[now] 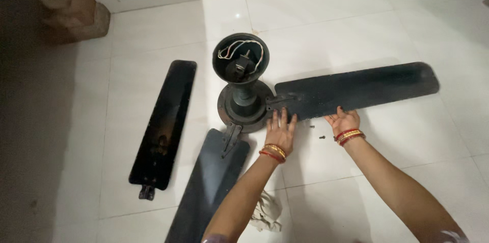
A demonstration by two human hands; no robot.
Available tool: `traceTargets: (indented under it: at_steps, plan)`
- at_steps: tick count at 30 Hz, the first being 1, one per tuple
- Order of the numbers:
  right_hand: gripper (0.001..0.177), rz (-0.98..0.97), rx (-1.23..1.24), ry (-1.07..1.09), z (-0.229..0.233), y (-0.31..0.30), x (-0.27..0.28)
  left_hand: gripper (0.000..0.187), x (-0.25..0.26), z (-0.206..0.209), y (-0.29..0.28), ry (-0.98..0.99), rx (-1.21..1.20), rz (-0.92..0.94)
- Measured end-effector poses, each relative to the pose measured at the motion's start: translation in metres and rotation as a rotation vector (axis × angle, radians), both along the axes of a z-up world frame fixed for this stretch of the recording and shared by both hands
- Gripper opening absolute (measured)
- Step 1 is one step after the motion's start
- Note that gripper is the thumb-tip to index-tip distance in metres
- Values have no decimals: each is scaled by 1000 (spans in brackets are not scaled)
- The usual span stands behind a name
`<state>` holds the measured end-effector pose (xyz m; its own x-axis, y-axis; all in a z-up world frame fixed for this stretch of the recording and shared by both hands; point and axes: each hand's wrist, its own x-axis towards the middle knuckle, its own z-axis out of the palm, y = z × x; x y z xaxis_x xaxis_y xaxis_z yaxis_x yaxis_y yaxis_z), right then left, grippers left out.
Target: The person attaches three fan blades to the motor housing of a ceiling fan lying on the floor, securing each blade with screws. After assembly, the person wipes the central hub and blade roots with a cloth.
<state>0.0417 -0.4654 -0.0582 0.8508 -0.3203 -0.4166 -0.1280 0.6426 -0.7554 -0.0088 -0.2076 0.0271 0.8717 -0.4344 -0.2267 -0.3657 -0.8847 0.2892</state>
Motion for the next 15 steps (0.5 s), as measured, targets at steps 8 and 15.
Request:
traceTargets:
  at_steps: [8,15]
  plan:
    - [37,8,71,106,-52,-27,23,76,23,-33,0,-204,113,119]
    - [24,143,85,138,-75,-45,17,71,26,-43,1,-159,229,102]
